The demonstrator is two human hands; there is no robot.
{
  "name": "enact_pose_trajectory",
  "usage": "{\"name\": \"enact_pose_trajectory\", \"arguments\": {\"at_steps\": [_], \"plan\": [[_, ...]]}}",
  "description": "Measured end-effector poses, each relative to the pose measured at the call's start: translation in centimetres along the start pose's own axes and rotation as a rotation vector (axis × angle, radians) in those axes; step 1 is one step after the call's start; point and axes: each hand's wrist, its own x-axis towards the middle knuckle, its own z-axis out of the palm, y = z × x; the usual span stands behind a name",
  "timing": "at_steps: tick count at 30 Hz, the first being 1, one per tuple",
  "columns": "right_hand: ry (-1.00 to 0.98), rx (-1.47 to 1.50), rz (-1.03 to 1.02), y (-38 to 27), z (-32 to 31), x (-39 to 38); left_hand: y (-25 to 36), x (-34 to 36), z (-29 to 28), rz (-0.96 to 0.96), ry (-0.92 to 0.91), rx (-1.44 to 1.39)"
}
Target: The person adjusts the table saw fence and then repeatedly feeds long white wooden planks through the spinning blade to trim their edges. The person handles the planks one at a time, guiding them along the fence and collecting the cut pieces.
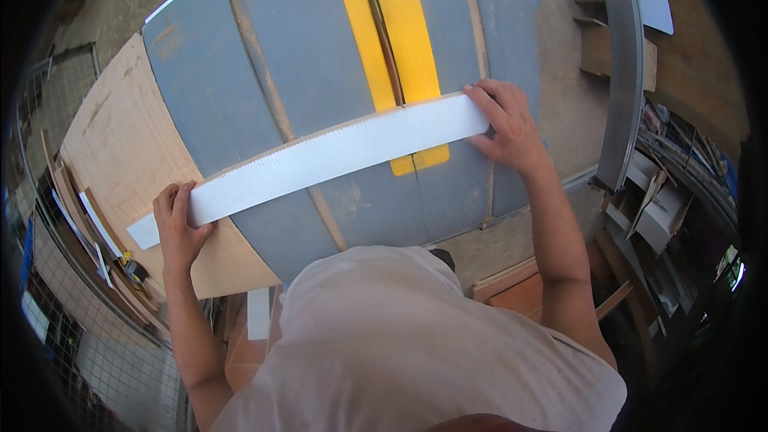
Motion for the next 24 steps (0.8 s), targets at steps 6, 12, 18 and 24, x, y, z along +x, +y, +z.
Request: {"name": "enact_pose_trajectory", "arguments": {"at_steps": [6, 12, 18, 24], "plan": [[0.019, 0.001, -0.009, 0.4, 0.0, 0.6, -0.1, 0.3, 0.0, 0.003, 0.012, -0.026], [0.026, -0.031, 0.005, 0.4, -0.3, 1.2, 0.4, 1.7, -0.9, 0.009, 0.030, -0.019], [0.021, -0.034, 0.008, 0.5, -0.5, 1.8, 0.0, 2.6, -1.4, -0.009, 0.003, -0.042], [-0.010, -0.024, 0.063, 0.3, -0.7, 2.0, 0.1, 2.9, -1.5, -0.012, 0.014, -0.049]]}}
